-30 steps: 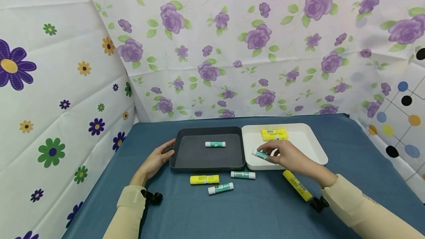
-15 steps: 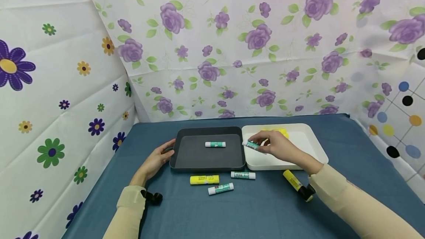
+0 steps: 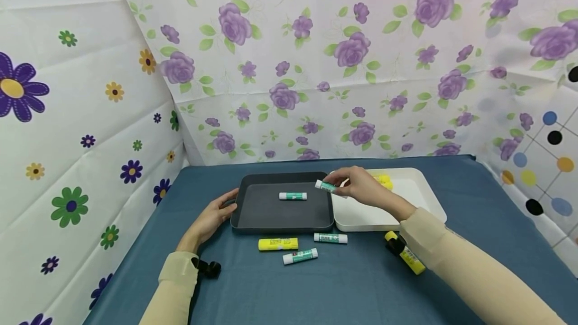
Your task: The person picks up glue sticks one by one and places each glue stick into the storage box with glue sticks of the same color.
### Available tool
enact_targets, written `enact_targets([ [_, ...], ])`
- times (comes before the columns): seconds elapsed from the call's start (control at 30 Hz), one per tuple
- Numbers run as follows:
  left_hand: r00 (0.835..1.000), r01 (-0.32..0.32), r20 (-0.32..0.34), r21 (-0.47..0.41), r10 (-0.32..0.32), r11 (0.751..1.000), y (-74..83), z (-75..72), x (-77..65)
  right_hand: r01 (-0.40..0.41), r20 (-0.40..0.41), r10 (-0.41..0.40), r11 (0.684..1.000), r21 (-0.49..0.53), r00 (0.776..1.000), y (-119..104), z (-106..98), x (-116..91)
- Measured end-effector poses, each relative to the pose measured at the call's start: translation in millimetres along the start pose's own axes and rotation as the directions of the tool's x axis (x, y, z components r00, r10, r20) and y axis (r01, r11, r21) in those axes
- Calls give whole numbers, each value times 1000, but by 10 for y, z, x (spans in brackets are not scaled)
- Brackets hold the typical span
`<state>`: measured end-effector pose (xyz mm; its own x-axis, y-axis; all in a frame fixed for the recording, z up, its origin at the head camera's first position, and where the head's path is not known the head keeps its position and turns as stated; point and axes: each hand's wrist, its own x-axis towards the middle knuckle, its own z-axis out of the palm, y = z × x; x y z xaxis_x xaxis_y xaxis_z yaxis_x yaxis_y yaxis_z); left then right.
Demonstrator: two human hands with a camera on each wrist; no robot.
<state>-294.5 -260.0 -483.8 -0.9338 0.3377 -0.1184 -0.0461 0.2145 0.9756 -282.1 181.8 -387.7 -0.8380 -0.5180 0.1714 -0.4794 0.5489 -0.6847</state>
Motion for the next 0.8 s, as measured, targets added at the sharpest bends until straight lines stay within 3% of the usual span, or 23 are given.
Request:
enact_targets([
  [0.8,1000,11,1,3,-11,1000,-1,2,17,-42,59,38,997,66,998,-7,121,516],
])
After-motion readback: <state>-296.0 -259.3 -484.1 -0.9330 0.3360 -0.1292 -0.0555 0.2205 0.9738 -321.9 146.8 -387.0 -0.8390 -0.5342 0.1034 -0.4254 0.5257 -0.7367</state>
